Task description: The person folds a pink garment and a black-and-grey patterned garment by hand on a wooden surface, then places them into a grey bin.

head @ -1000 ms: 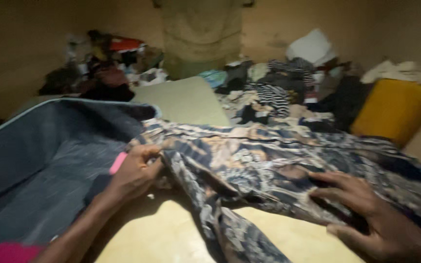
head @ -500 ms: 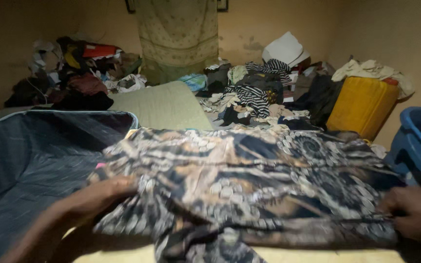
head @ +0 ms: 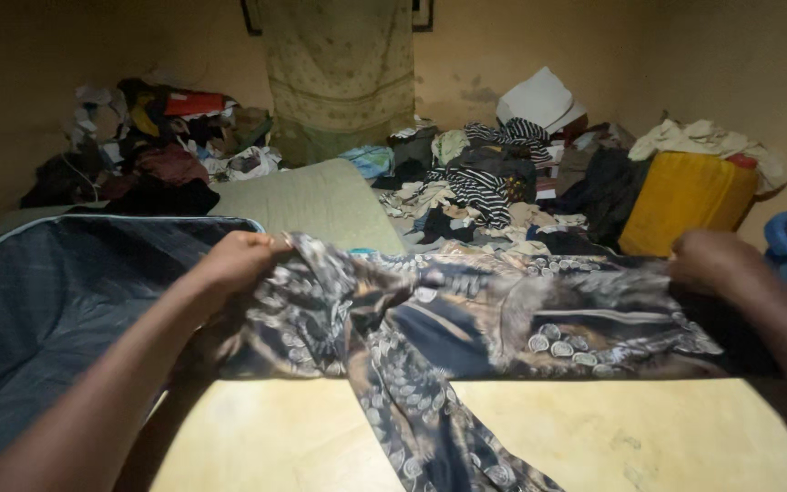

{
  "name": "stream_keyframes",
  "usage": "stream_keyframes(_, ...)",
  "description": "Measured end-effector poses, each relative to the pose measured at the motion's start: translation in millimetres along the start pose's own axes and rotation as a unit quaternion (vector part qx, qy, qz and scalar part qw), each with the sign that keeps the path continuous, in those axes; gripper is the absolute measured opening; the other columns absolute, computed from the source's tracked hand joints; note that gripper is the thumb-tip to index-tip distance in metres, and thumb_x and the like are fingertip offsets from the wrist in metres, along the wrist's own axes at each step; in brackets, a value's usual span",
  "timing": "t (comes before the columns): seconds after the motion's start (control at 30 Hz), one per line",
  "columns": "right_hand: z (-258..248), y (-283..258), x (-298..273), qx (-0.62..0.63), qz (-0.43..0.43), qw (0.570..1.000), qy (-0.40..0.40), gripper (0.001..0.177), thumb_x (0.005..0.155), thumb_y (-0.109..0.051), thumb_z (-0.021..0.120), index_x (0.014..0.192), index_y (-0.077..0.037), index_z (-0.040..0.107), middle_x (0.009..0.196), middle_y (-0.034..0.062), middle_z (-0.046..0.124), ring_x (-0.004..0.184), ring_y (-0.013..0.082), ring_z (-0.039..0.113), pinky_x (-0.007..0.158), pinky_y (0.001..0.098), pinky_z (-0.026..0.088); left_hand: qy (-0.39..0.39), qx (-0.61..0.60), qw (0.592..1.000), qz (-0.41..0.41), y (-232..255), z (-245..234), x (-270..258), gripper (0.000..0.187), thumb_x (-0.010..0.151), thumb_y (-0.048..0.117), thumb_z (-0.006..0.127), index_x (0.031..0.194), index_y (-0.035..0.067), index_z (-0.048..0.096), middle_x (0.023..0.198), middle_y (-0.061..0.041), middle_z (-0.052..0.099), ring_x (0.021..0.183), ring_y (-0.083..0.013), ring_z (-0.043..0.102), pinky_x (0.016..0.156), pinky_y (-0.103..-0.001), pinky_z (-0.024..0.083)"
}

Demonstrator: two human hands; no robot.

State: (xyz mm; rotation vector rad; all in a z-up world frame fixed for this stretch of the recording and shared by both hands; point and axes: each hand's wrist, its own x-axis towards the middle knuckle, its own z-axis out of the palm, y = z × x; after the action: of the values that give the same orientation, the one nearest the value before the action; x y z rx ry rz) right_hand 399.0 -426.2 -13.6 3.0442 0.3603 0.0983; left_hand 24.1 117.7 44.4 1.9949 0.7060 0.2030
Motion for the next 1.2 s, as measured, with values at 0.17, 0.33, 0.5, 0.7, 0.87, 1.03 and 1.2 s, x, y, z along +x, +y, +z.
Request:
stream_keyframes(0.17, 20, -36, -43, 0.003, 0.009, 0.978, 0.207, 0.047, 0.075, -0.038, 0.076, 0.116, -0.014, 0.075, 0.118, 0.0246, 0.066, 0.116, 0.0463, 0.055, 0.097, 0.0601, 0.042, 0.148, 0.224, 0.963, 0.019, -21, -8, 8, 0.046, 0.089, 0.053, 0.071, 0.099, 0.009, 0.078, 0.080, -0.013, 0.074, 0.070, -0.0235, 0.066, 0.067, -0.038, 0.052)
stream_keyframes(0.33, 43, -45, -88, 0.041, 0.003, 0.979, 0.202, 0.031, 0.091, -0.038, 0.070, 0.113, -0.018, 0.077, 0.115, 0.0204, 0.067, 0.119, 0.0386, 0.056, 0.105, 0.0525, 0.045, 0.084, 0.325, 0.940, -0.054, -27, -23, -36, 0.071, 0.080, 0.069, 0.076, 0.087, -0.002, 0.083, 0.081, -0.018, 0.078, 0.071, -0.0254, 0.071, 0.071, -0.039, 0.055)
stream_keyframes(0.5, 70, -26, -70, 0.018, -0.001, 0.946, 0.325, 0.053, 0.083, -0.049, 0.074, 0.122, -0.013, 0.074, 0.119, 0.0292, 0.060, 0.114, 0.0415, 0.054, 0.092, 0.0510, 0.045, 0.163, 0.156, 0.972, 0.056, -44, -12, -72, 0.039, 0.090, 0.044, 0.066, 0.107, 0.009, 0.076, 0.084, -0.009, 0.077, 0.068, -0.0205, 0.071, 0.063, -0.037, 0.054)
stream_keyframes(0.7, 122, 23, -10, 0.110, -0.051, 0.946, 0.301, 0.035, 0.086, -0.030, 0.077, 0.115, -0.011, 0.078, 0.108, 0.0283, 0.066, 0.106, 0.0397, 0.064, 0.095, 0.0499, 0.053, 0.235, 0.084, 0.966, 0.068, -63, -4, -92, 0.028, 0.102, 0.034, 0.056, 0.110, 0.010, 0.070, 0.081, -0.012, 0.075, 0.063, -0.0188, 0.064, 0.058, -0.036, 0.048)
stream_keyframes(0.87, 130, 54, 45, 0.217, -0.048, 0.958, 0.184, 0.017, 0.089, -0.015, 0.078, 0.099, -0.002, 0.076, 0.078, 0.0204, 0.073, 0.068, 0.0319, 0.072, 0.070, 0.0446, 0.060, 0.217, 0.126, 0.968, 0.029, -58, -7, -86, 0.028, 0.104, 0.034, 0.053, 0.114, 0.013, 0.067, 0.079, -0.010, 0.073, 0.059, -0.0175, 0.060, 0.055, -0.035, 0.044)
stream_keyframes(1.03, 127, 46, 55, 0.240, -0.038, 0.914, 0.325, 0.015, 0.102, -0.012, 0.075, 0.103, 0.003, 0.076, 0.083, 0.0219, 0.073, 0.075, 0.0276, 0.073, 0.075, 0.0382, 0.059, 0.278, 0.091, 0.949, 0.119, -62, 5, -92, 0.025, 0.108, 0.029, 0.048, 0.118, 0.012, 0.064, 0.075, -0.009, 0.064, 0.053, -0.0164, 0.053, 0.045, -0.031, 0.040)
stream_keyframes(1.2, 102, 23, 23, 0.174, -0.074, 0.921, 0.340, 0.014, 0.096, -0.014, 0.077, 0.101, -0.001, 0.078, 0.090, 0.0193, 0.075, 0.081, 0.0296, 0.074, 0.082, 0.0399, 0.059, 0.280, 0.026, 0.953, 0.109, -53, 8, -101, 0.020, 0.106, 0.022, 0.049, 0.117, 0.012, 0.062, 0.076, -0.004, 0.065, 0.050, -0.0124, 0.056, 0.040, -0.029, 0.043)
